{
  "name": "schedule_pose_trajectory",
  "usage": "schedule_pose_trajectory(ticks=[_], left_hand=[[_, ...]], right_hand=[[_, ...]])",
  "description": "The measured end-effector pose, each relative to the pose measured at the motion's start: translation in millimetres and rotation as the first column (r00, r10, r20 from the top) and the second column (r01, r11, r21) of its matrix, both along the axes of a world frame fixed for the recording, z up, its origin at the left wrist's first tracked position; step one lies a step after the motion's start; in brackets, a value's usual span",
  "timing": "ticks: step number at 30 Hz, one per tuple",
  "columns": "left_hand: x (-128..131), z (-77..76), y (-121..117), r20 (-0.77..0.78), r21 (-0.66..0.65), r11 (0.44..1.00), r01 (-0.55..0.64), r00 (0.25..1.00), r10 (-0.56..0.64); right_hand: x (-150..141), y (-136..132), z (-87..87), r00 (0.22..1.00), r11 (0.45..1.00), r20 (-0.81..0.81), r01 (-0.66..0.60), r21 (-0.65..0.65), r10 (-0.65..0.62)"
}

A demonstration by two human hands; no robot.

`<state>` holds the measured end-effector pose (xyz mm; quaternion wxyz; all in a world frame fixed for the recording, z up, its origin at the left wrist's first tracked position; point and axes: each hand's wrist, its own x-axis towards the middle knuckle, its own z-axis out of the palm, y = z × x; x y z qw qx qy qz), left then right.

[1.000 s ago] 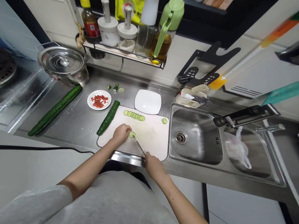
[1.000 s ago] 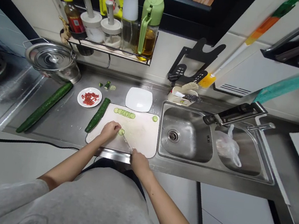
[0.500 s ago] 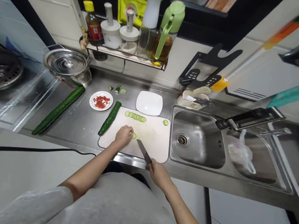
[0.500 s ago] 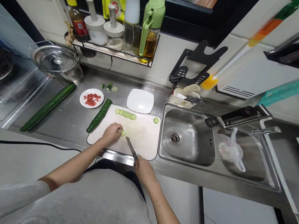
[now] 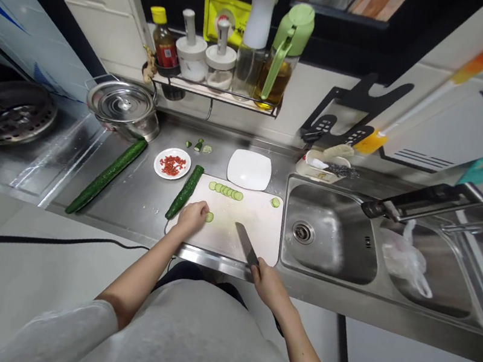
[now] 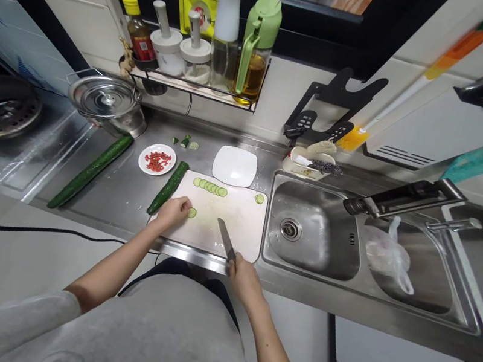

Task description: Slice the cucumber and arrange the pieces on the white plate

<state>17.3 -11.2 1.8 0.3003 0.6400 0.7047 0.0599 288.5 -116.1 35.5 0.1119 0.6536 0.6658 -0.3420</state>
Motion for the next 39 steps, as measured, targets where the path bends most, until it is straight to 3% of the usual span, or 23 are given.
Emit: schedule_pose_trajectory(ticks=[6,16,21,25,28,33,39], left_hand=[[-14,-0.6,3,-0.113,-0.015,1.000,-0.017,0.993,0.016],[-4,-4.4,1,-0.254,0.003,1.000,0.019,0.967,-0.017],[25,-1.6,15,-0.145,0.123,0.992,0.017,0.989,0.001],[64,-3.4,42,-0.024,0.156,0.986,0.064,0.998,-0.061],[85,-6.1,63,-0.028,0.159,0.983,0.092,0.996,-0.089],[95,-10.4,82,-0.095,0.133,0.977,0.169,0.983,-0.157],[96,-13.9,86,-0.150,0.141,0.958,0.248,0.962,-0.227]], right_hand=[[-3,4,-1.1,1.000,1.000,0.003,-0.024,-0.007,0.024],[-1,11,4.9,1.000,0.999,0.013,-0.014,-0.028,0.015],[4,11,6.9,1.000,1.000,0.024,0.020,-0.010,-0.020],[10,11,6.4,0.999,0.999,0.020,0.049,0.008,-0.049],[15,8,4.1,0.997,0.997,0.021,0.076,0.023,-0.077],[24,2,-0.9,0.993,0.993,0.008,0.116,0.028,-0.117],[27,0,0.4,0.990,0.990,0.005,0.139,0.017,-0.139]])
